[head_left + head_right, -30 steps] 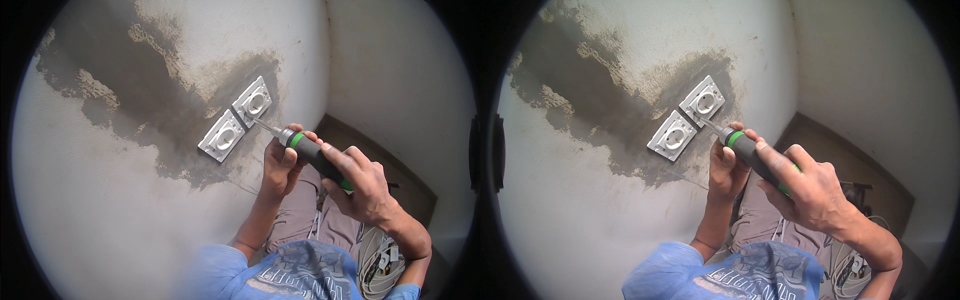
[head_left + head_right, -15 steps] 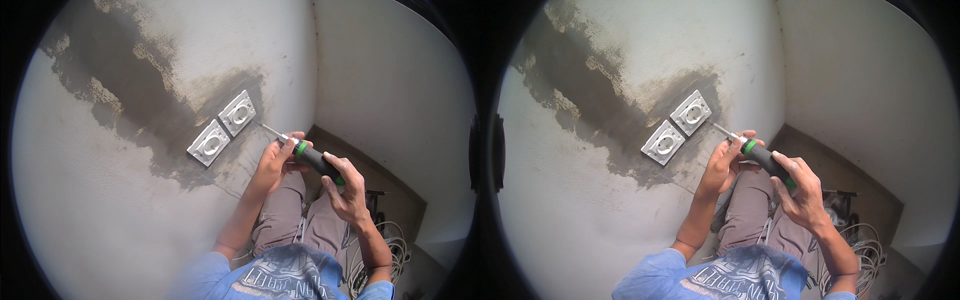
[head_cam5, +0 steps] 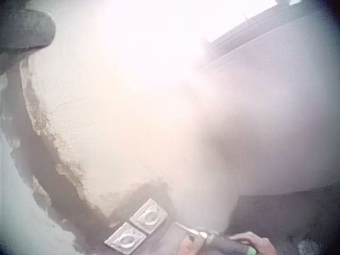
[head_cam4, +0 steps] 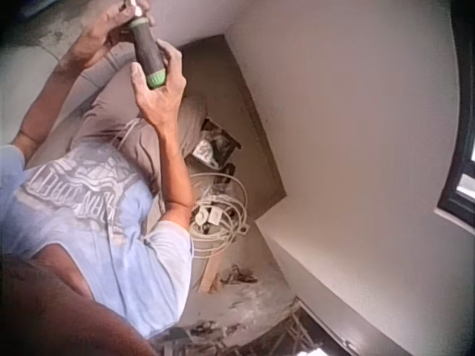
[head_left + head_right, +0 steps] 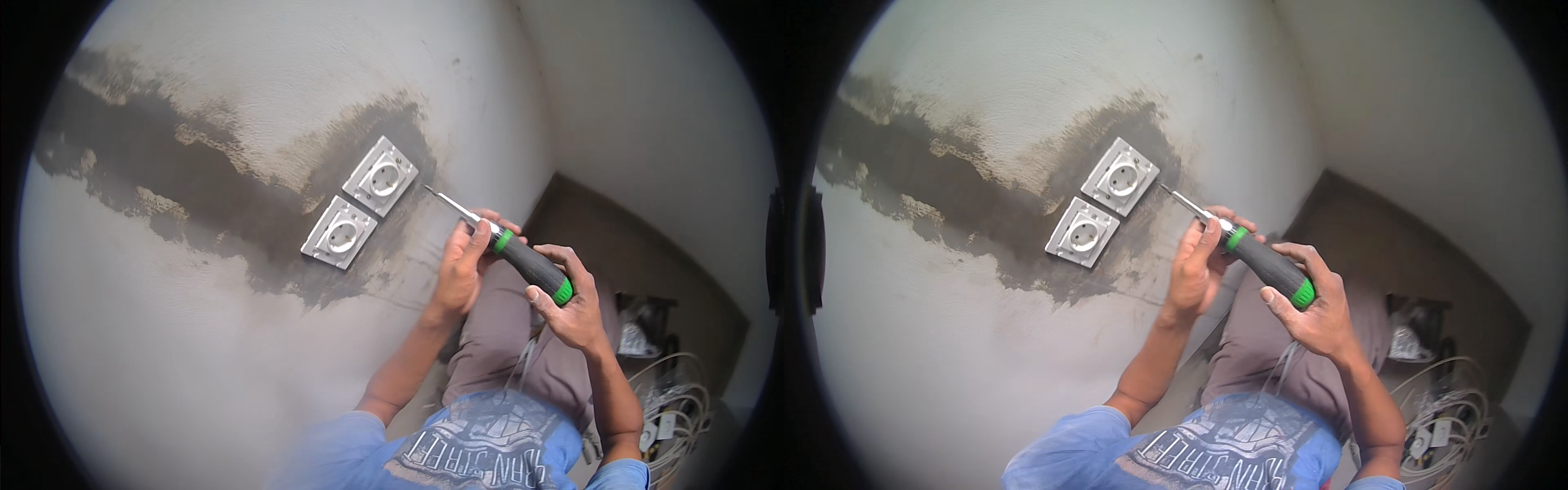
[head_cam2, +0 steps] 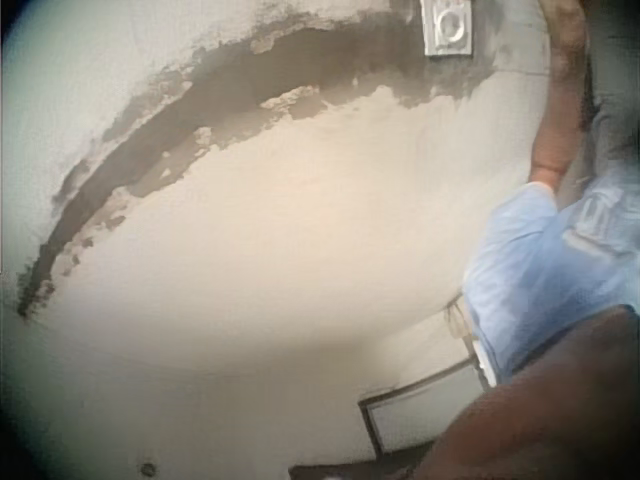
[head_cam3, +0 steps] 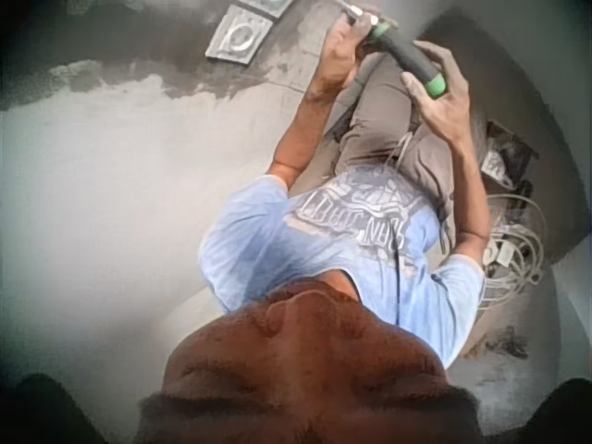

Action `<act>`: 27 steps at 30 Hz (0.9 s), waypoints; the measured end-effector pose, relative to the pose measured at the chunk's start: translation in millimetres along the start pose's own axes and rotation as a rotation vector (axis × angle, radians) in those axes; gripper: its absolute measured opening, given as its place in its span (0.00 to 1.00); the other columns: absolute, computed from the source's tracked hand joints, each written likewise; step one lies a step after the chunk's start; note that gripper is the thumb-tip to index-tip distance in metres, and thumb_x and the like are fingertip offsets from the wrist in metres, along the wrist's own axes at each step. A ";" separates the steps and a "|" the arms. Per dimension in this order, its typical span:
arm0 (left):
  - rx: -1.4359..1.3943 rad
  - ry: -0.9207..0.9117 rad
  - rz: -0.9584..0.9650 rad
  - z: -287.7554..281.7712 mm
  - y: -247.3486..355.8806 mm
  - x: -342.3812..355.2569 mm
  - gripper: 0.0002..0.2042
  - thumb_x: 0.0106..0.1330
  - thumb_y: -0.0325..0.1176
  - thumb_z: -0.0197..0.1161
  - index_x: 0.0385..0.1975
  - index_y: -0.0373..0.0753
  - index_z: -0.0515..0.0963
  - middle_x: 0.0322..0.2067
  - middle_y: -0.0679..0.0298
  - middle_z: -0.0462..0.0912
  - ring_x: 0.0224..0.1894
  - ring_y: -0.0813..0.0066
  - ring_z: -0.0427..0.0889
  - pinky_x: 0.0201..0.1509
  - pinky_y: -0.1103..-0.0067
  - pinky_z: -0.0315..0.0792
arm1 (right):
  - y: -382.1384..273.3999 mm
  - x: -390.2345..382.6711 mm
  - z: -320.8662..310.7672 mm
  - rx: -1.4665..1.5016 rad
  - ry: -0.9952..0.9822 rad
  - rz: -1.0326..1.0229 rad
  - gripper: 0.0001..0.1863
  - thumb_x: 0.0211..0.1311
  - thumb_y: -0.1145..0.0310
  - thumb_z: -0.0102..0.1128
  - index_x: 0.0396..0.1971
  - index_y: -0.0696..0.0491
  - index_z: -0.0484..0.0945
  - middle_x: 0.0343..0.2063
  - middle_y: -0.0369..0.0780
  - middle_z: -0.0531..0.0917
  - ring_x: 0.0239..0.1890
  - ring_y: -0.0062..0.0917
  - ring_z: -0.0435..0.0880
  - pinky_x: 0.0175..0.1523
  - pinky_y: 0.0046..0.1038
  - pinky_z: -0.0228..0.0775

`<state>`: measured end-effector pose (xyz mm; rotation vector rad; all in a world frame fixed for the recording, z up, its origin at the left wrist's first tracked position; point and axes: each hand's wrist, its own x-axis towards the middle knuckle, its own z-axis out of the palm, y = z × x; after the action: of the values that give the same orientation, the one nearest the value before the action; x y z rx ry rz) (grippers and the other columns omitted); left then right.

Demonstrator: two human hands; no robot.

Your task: The person installs electrical outlets into a wall using a screwdriver. They handle outlet covers, internal components, and screws, then place discarded items into a black bag.

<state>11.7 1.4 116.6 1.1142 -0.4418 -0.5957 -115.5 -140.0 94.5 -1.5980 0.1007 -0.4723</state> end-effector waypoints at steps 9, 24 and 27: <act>-0.441 0.590 -0.568 -67.1 -173.1 -103.1 0.14 0.75 0.44 0.53 0.30 0.42 0.69 0.33 0.59 0.78 0.44 0.61 0.80 0.56 0.61 0.75 | 129.3 -108.3 -4.2 0.050 -0.265 0.278 0.27 0.52 0.63 0.71 0.51 0.53 0.73 0.39 0.51 0.83 0.43 0.50 0.83 0.47 0.39 0.73; -0.195 0.496 -0.734 -25.0 -175.0 -112.0 0.13 0.78 0.43 0.47 0.48 0.40 0.71 0.55 0.56 0.76 0.58 0.67 0.76 0.65 0.60 0.71 | 197.2 -124.3 -35.1 0.189 -0.132 0.374 0.17 0.61 0.65 0.63 0.46 0.58 0.77 0.41 0.46 0.81 0.48 0.38 0.79 0.56 0.32 0.67; -0.122 0.477 -0.701 -14.5 -170.3 -107.4 0.14 0.78 0.44 0.46 0.48 0.40 0.71 0.56 0.55 0.75 0.58 0.67 0.76 0.65 0.60 0.72 | 191.6 -120.3 -42.2 0.286 -0.156 0.490 0.17 0.62 0.63 0.61 0.47 0.58 0.77 0.41 0.45 0.81 0.49 0.35 0.79 0.57 0.31 0.66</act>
<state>-99.2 27.3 -50.1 1.2418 0.4171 -0.9148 -198.1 -156.0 -119.7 -1.2666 0.2855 0.0210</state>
